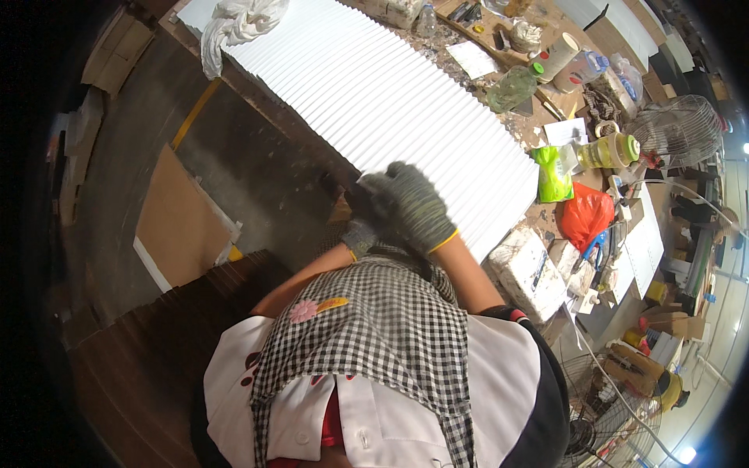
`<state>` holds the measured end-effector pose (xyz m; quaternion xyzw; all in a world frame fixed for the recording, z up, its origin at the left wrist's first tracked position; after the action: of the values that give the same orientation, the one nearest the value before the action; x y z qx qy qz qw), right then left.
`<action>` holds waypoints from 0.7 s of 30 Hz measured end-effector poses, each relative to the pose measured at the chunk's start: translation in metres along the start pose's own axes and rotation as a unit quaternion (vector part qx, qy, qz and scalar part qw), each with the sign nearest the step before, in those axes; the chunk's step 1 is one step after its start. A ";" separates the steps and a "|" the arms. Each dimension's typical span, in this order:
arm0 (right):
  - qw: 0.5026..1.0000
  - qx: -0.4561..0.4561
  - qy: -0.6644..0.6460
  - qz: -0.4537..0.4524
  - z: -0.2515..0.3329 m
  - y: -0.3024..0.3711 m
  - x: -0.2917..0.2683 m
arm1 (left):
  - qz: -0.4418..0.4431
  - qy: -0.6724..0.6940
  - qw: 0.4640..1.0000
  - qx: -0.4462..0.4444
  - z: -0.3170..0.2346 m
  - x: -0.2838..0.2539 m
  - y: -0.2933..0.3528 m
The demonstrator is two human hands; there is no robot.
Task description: The person wipes a stack of white corrugated panels on a workbench using a white cloth. The person repeatedly rubs the cloth along the panel ridges and edges, then folds the cloth and continues wiping. Another person works nearby with similar panels.
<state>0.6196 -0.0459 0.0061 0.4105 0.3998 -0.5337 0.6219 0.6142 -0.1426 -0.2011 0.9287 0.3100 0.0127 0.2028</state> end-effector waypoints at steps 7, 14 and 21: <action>0.993 0.080 0.039 -0.073 -0.099 -0.035 -0.049 | -0.121 0.078 0.979 -0.143 -0.013 -0.009 0.038; 0.996 0.024 -0.075 0.036 -0.140 -0.036 0.004 | 0.000 -0.003 0.990 -0.138 -0.017 0.005 0.010; 0.968 0.165 -0.059 -0.181 -0.294 -0.094 -0.072 | 0.168 -0.052 0.984 -0.023 -0.045 0.008 0.004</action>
<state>0.5009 0.2453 -0.0356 0.3960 0.3367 -0.7189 0.4615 0.6162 -0.1246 -0.1589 0.9622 0.1385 0.0048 0.2347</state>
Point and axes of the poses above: each hand's wrist, its own y-axis away from the middle knuckle, its own x-axis out of the palm, z = x × y, the point moved 6 cm from there along -y, towards the middle knuckle, and after that the axes turned 8 degrees about y, right-handed, at the moved point
